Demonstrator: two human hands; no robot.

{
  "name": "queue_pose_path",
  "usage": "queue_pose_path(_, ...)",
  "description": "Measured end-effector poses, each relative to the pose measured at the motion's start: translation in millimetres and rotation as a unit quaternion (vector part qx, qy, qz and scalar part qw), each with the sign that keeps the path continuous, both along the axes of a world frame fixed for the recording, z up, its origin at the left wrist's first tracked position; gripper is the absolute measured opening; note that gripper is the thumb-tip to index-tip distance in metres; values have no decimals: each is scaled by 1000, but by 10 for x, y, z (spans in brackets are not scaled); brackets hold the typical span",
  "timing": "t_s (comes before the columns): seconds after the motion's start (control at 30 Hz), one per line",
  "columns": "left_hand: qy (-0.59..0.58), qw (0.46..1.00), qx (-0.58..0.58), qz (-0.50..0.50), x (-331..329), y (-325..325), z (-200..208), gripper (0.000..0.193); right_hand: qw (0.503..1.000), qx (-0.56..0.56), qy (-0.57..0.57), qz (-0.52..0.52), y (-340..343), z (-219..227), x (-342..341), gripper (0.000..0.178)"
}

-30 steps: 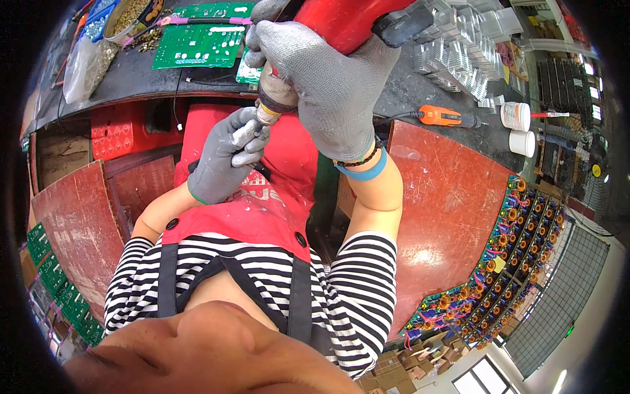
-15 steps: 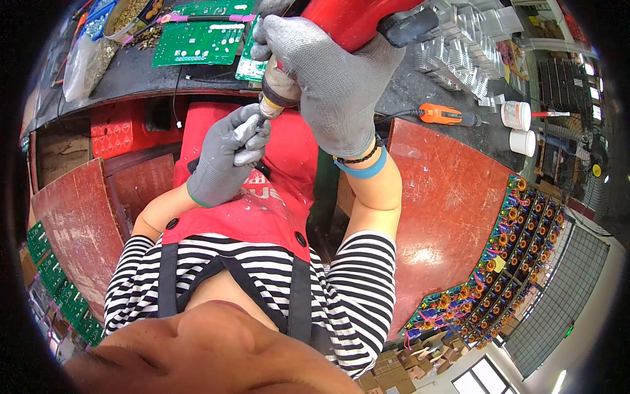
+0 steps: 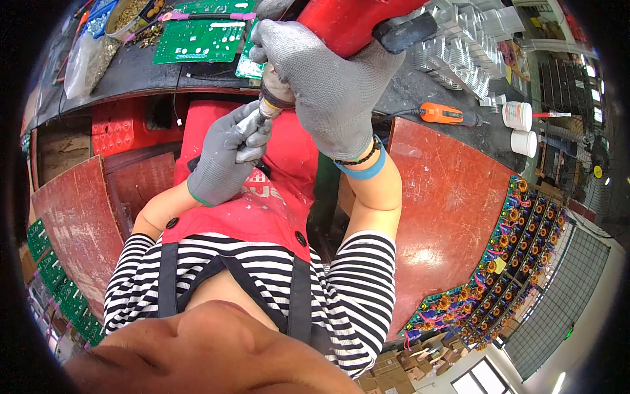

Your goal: The person assembles electronic components and heatsinks onto printed circuit boards by securing them with screws using a power screwdriver.

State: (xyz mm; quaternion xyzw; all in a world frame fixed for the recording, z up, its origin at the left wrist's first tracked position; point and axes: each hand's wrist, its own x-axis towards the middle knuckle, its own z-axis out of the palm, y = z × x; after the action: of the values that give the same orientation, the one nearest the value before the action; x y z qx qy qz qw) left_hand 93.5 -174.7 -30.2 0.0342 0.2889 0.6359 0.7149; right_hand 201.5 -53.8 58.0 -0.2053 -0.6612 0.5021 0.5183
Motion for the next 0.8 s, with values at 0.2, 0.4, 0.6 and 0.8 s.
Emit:
queue_pose_path(0.2,137,990,-24,8,65,33,92,25,986,-155,54,-29,-105,216,-101,24)
queue_pose_path(0.4,283,957,-5,63,-29,68,-117,27,963,-242,81,-88,-22,417,-94,34)
queue_pose_path(0.6,242,965,-52,82,-281,178,-229,27,971,-84,130,-183,481,293,5,29)
queue_pose_path(0.8,274,958,-42,70,-384,303,-172,28,964,-141,92,-206,486,302,-103,22)
